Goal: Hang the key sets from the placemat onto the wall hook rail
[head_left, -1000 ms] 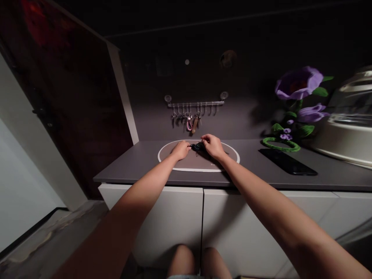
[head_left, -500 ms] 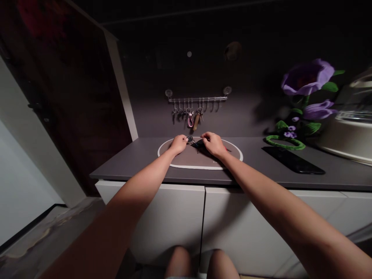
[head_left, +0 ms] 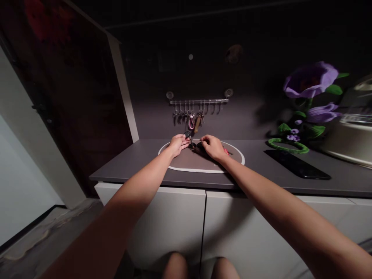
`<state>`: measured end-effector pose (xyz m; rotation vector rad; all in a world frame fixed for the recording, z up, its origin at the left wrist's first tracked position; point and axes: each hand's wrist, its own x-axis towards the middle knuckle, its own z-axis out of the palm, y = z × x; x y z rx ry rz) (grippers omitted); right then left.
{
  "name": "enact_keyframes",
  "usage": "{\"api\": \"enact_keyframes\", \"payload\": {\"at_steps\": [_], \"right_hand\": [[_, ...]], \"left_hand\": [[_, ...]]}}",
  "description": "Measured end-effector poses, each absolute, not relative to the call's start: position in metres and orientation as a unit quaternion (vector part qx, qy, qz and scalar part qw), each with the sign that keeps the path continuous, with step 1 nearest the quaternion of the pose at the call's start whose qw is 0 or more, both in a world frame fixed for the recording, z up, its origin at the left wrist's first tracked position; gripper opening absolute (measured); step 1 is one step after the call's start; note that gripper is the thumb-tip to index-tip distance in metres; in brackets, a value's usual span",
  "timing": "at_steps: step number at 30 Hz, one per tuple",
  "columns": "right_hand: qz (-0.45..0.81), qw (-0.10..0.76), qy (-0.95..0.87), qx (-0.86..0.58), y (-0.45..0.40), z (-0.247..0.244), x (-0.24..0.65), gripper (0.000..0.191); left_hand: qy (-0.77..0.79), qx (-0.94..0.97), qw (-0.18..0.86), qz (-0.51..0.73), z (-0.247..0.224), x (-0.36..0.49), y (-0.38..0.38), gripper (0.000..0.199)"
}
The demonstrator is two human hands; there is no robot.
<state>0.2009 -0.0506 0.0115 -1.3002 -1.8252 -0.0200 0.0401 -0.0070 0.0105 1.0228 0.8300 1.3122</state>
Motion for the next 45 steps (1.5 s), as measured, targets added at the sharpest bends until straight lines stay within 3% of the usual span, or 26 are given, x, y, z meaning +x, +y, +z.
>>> {"api": "enact_keyframes", "payload": {"at_steps": [16,30,45], "right_hand": [[0.023,0.487,-0.741,-0.462,-0.057,0.011,0.194,0.02],[-0.052,0.519,-0.767,-0.372,-0.061,0.016,0.187,0.021],[-0.055,0.551,-0.75,-0.362,-0.057,0.017,0.19,0.019]], "left_hand": [[0.188,0.358,0.696,0.593,0.029,0.03,-0.018,0.007],[0.135,0.439,0.705,0.541,0.028,0.039,-0.02,0.012],[0.131,0.47,0.685,0.541,0.032,0.041,-0.031,0.003]]}}
